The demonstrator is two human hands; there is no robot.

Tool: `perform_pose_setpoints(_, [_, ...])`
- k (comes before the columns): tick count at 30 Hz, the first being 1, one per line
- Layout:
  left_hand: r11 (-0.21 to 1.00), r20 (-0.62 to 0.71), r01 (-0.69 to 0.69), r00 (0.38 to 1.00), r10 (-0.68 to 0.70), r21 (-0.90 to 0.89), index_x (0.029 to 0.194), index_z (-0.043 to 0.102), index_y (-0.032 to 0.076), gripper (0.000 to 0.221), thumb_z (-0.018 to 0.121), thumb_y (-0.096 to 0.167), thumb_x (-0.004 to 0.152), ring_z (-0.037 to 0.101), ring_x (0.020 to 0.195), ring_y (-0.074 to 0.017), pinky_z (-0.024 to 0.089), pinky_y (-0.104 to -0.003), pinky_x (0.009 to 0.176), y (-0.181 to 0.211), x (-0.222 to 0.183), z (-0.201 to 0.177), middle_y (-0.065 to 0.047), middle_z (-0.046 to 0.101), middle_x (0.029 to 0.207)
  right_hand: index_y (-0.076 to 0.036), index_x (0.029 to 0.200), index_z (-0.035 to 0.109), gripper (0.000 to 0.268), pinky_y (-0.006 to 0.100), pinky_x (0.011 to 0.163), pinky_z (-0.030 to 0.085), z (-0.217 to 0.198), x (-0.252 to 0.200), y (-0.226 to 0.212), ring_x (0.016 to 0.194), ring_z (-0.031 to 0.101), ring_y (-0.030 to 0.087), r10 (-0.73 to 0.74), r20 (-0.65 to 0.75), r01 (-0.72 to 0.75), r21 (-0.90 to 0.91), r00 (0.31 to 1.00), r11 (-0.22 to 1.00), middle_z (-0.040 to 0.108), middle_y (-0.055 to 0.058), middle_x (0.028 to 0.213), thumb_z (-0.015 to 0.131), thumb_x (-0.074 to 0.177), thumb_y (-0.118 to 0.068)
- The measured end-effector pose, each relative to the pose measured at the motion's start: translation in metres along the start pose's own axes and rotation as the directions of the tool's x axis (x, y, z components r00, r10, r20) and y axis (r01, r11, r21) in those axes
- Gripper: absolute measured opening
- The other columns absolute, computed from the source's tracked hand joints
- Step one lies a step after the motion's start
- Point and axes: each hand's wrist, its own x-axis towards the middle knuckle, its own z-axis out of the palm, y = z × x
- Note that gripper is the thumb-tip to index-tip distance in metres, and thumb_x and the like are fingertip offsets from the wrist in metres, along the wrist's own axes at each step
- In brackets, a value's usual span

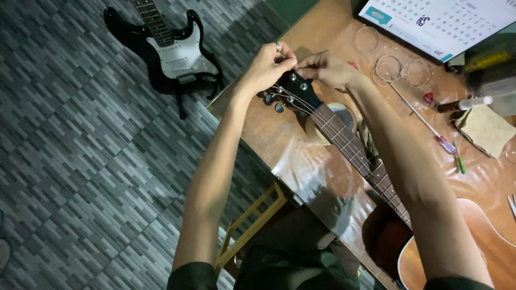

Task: Replacing the strings on an acoustic guitar at a workbench, involving threading strings and winding tuning pegs.

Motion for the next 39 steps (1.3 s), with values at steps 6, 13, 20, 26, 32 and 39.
perform_pose_setpoints(6, [0.999,-0.01,-0.034,0.999,0.034,0.006,0.091,0.062,0.015,0.005,0.064,0.018,0.094,0.067,0.107,-0.019,0.045,-0.045,0.105,-0.005,0.003,0.003,-0.003,0.073,0.096,-0.009,0.112,0.063,0.021,0.025,0.085,0.057,0.007,-0.002,0.012,0.095,0.065,0.014,-0.092,-0.171,0.111,0.106,0.981,0.988,0.066,0.004,0.103,0.071,0.096,-0.001])
perform_pose_setpoints(13, [0.997,-0.014,0.071,0.997,-0.071,-0.007,0.092,0.063,0.016,0.004,0.062,0.019,0.094,0.067,0.088,-0.0121,0.05,-0.031,0.085,0.009,-0.003,0.0,-0.001,0.073,0.092,-0.015,0.086,0.068,0.027,0.032,0.076,0.041,0.01,-0.005,-0.011,0.075,0.049,0.012,0.058,-0.1,-0.081,-0.24,0.993,0.967,0.059,-0.003,0.079,0.064,0.106,-0.034])
perform_pose_setpoints(20, [0.999,-0.038,0.026,0.999,-0.026,0.023,0.091,0.065,0.015,0.005,0.063,0.019,0.094,0.069,0.094,-0.0131,0.051,-0.035,0.093,0.008,-0.006,0.001,-0.001,0.074,0.093,-0.006,0.123,0.067,0.03,0.032,0.103,0.057,0.005,-0.01,-0.006,0.108,0.069,0.019,-0.01,-0.057,0.014,0.062,0.998,0.998,0.072,0.009,0.119,0.062,0.094,0.003])
perform_pose_setpoints(26, [1.0,-0.039,0.017,0.999,-0.017,0.018,0.09,0.063,0.015,0.005,0.064,0.02,0.093,0.067,0.106,-0.0176,0.047,-0.04,0.099,-0.001,0.0,0.002,-0.003,0.072,0.097,-0.012,0.089,0.062,0.022,0.029,0.071,0.036,0.007,0.001,-0.013,0.074,0.043,0.01,0.056,-0.045,-0.065,-0.221,0.997,0.973,0.053,-0.004,0.08,0.06,0.107,-0.024])
perform_pose_setpoints(32, [1.0,-0.039,0.012,0.999,-0.012,-0.003,0.091,0.063,0.016,0.005,0.063,0.02,0.093,0.067,0.109,-0.0175,0.047,-0.041,0.102,-0.001,-0.001,0.002,-0.002,0.074,0.096,-0.011,0.106,0.071,0.012,0.025,0.076,0.051,0.008,-0.006,-0.008,0.086,0.06,0.012,0.022,-0.136,-0.02,0.015,0.99,1.0,0.069,0.002,0.1,0.071,0.095,-0.008])
perform_pose_setpoints(39, [1.0,-0.073,0.022,0.997,-0.023,-0.019,0.099,0.07,0.018,0.014,0.07,0.028,0.089,0.073,0.089,-0.0145,0.056,-0.028,0.082,-0.031,0.015,0.002,-0.002,0.078,0.09,-0.007,0.104,0.076,0.018,0.029,0.065,0.054,0.009,0.018,0.014,0.077,0.065,0.016,-0.061,-0.229,0.048,-0.062,0.972,0.997,0.066,0.006,0.08,0.076,0.096,-0.023])
